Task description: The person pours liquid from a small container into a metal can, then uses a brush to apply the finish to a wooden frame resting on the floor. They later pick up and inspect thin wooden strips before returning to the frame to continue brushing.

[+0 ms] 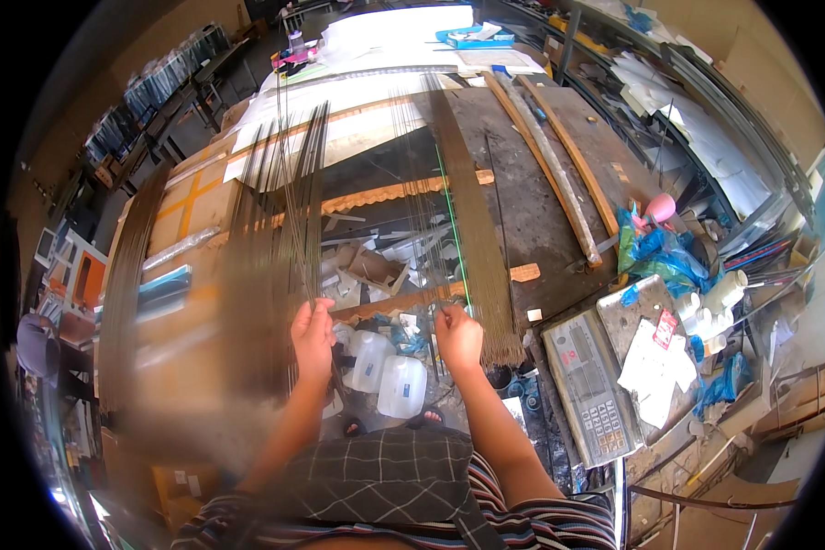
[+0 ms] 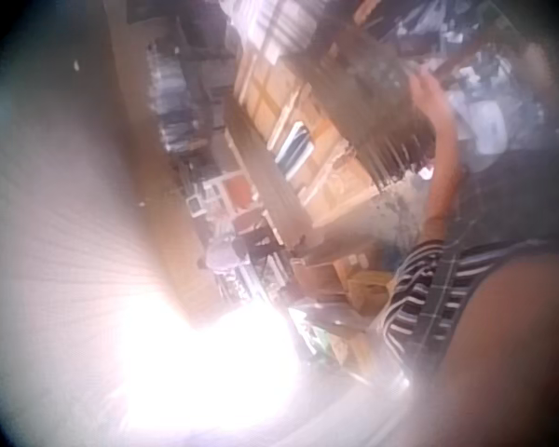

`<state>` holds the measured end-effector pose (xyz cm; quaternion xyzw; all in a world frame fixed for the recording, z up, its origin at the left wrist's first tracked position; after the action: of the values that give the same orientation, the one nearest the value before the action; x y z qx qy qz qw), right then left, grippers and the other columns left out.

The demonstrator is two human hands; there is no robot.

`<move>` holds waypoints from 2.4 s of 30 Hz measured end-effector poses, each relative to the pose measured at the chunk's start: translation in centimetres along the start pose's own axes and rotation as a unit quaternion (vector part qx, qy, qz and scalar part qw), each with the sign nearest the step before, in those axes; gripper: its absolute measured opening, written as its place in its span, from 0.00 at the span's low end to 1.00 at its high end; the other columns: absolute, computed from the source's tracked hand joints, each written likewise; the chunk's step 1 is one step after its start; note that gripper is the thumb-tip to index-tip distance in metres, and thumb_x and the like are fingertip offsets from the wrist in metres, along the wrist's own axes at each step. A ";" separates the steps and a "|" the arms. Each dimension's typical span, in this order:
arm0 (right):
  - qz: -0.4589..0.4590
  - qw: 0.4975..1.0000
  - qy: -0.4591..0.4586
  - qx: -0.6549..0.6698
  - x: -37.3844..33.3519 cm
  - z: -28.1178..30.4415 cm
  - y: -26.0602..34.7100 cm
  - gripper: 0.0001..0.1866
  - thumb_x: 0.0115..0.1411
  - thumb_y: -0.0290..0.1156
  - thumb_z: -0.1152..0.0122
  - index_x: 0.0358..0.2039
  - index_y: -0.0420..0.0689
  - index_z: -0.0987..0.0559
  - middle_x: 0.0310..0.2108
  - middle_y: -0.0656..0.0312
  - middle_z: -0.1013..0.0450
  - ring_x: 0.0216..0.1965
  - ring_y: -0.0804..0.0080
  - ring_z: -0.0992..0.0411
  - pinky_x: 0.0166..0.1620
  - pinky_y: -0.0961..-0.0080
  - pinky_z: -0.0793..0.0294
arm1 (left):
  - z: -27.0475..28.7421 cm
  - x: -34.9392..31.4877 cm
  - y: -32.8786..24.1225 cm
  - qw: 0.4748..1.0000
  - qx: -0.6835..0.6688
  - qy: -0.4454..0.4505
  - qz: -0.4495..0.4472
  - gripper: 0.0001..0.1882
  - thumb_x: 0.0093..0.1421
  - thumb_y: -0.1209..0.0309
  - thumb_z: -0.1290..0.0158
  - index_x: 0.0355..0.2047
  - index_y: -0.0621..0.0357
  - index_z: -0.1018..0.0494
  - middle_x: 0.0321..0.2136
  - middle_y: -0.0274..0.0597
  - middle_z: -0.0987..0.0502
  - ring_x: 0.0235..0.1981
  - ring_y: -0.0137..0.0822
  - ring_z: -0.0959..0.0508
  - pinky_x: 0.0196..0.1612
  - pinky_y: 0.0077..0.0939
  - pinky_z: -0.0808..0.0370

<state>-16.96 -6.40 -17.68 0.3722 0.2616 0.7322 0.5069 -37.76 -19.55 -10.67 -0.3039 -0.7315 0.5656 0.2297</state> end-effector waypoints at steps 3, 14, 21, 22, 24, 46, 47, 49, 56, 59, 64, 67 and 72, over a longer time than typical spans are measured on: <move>-0.004 1.000 0.005 -0.002 -0.3 0.1 -0.2 0.07 0.53 0.33 0.41 0.25 0.43 0.23 0.20 0.53 0.25 0.24 0.54 0.25 0.29 0.64 0.26 | -0.1 -0.1 0.0 1.000 -0.002 -0.001 0.002 0.11 0.65 0.64 0.53 0.35 0.59 0.28 0.15 0.22 0.43 0.15 0.15 0.47 0.16 0.12 0.51; 0.002 1.000 0.000 0.018 -1.0 0.3 -0.8 0.07 0.53 0.32 0.41 0.24 0.42 0.24 0.20 0.53 0.26 0.23 0.54 0.25 0.28 0.64 0.27 | -0.1 -0.5 0.1 1.000 0.005 0.001 0.005 0.11 0.65 0.64 0.54 0.35 0.60 0.29 0.15 0.22 0.44 0.15 0.14 0.47 0.16 0.12 0.51; -0.010 1.000 0.008 0.012 -0.3 0.0 -0.7 0.07 0.53 0.32 0.41 0.24 0.42 0.23 0.19 0.53 0.26 0.23 0.54 0.25 0.28 0.64 0.27 | 0.0 -0.6 0.4 1.000 -0.008 0.002 0.016 0.10 0.65 0.65 0.54 0.36 0.59 0.29 0.16 0.22 0.44 0.15 0.14 0.47 0.17 0.12 0.52; -0.009 1.000 0.007 0.011 -0.3 -0.1 -0.8 0.07 0.53 0.32 0.41 0.24 0.42 0.23 0.19 0.53 0.26 0.23 0.54 0.25 0.28 0.64 0.27 | 0.0 -0.6 0.4 1.000 -0.009 0.002 0.017 0.10 0.65 0.65 0.54 0.36 0.59 0.29 0.16 0.22 0.44 0.15 0.14 0.47 0.17 0.12 0.52; -0.008 1.000 0.006 0.015 -0.1 -0.3 -1.0 0.07 0.53 0.33 0.41 0.24 0.42 0.23 0.19 0.53 0.26 0.23 0.53 0.25 0.29 0.63 0.27 | 0.1 -0.7 0.4 1.000 -0.010 0.001 0.019 0.10 0.65 0.65 0.54 0.36 0.59 0.29 0.16 0.22 0.44 0.15 0.14 0.47 0.17 0.12 0.52; -0.043 0.998 0.009 0.036 4.1 -1.2 0.1 0.11 0.53 0.36 0.43 0.24 0.40 0.22 0.22 0.49 0.25 0.28 0.49 0.25 0.34 0.60 0.26 | 0.3 -0.7 0.5 1.000 -0.001 0.004 0.019 0.10 0.65 0.66 0.54 0.36 0.58 0.29 0.16 0.21 0.44 0.15 0.14 0.47 0.17 0.12 0.51; -0.043 0.999 0.012 0.031 4.0 -1.1 0.0 0.11 0.53 0.36 0.43 0.24 0.40 0.22 0.22 0.49 0.25 0.28 0.49 0.25 0.34 0.60 0.26 | 0.3 -0.7 0.4 1.000 -0.001 0.004 0.021 0.10 0.65 0.66 0.54 0.36 0.58 0.29 0.16 0.21 0.44 0.15 0.14 0.47 0.17 0.12 0.51; -0.043 0.999 0.019 0.020 3.3 -0.9 -0.4 0.12 0.54 0.36 0.43 0.24 0.41 0.22 0.23 0.50 0.25 0.28 0.49 0.25 0.35 0.60 0.26 | 0.4 -0.7 0.4 1.000 0.001 0.001 0.023 0.10 0.65 0.66 0.54 0.36 0.58 0.29 0.16 0.21 0.43 0.15 0.14 0.47 0.17 0.12 0.51; -0.058 0.998 0.019 0.016 0.4 -0.5 -2.3 0.09 0.51 0.34 0.41 0.23 0.40 0.21 0.20 0.53 0.26 0.24 0.55 0.25 0.30 0.65 0.28 | 0.4 -0.7 0.4 1.000 0.002 -0.005 0.025 0.10 0.65 0.65 0.54 0.36 0.58 0.28 0.16 0.21 0.44 0.15 0.14 0.47 0.17 0.11 0.52; -0.060 0.998 0.035 -0.001 -0.5 -0.3 -2.5 0.10 0.52 0.35 0.41 0.24 0.42 0.21 0.20 0.53 0.26 0.25 0.53 0.25 0.31 0.64 0.27 | 0.4 -0.7 0.5 1.000 0.001 -0.003 0.023 0.10 0.65 0.65 0.54 0.36 0.59 0.28 0.16 0.21 0.44 0.15 0.14 0.47 0.16 0.12 0.52; -0.057 0.997 0.041 -0.019 -1.5 0.1 -2.4 0.11 0.54 0.38 0.42 0.25 0.44 0.21 0.22 0.51 0.25 0.26 0.51 0.25 0.32 0.60 0.26 | 0.0 -0.7 0.5 1.000 -0.003 0.004 0.021 0.10 0.65 0.65 0.53 0.36 0.59 0.28 0.16 0.21 0.44 0.15 0.14 0.48 0.16 0.12 0.52; -0.054 0.997 0.035 -0.049 -1.9 0.0 -2.9 0.09 0.52 0.35 0.40 0.25 0.43 0.21 0.21 0.53 0.25 0.25 0.53 0.25 0.30 0.63 0.27 | 0.0 -0.7 0.6 1.000 -0.004 0.004 0.023 0.10 0.65 0.65 0.53 0.36 0.59 0.28 0.16 0.21 0.44 0.15 0.14 0.47 0.16 0.12 0.52; -0.075 0.992 0.049 -0.084 -2.3 -0.1 -3.1 0.09 0.52 0.36 0.41 0.26 0.44 0.21 0.22 0.53 0.25 0.26 0.52 0.25 0.31 0.61 0.27 | -0.2 -0.8 0.4 1.000 -0.001 0.006 0.022 0.11 0.65 0.65 0.54 0.36 0.59 0.29 0.16 0.22 0.43 0.15 0.14 0.47 0.16 0.12 0.51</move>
<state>-14.82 -7.46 -20.71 0.2713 0.2505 0.7292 0.5762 -36.98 -19.93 -10.99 -0.3238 -0.7239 0.5678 0.2209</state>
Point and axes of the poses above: each hand's wrist, its own x-axis towards the middle knuckle, its own z-axis out of the back of the hand, y = z × x, the point moved 4 cm from there along x, towards the middle knuckle
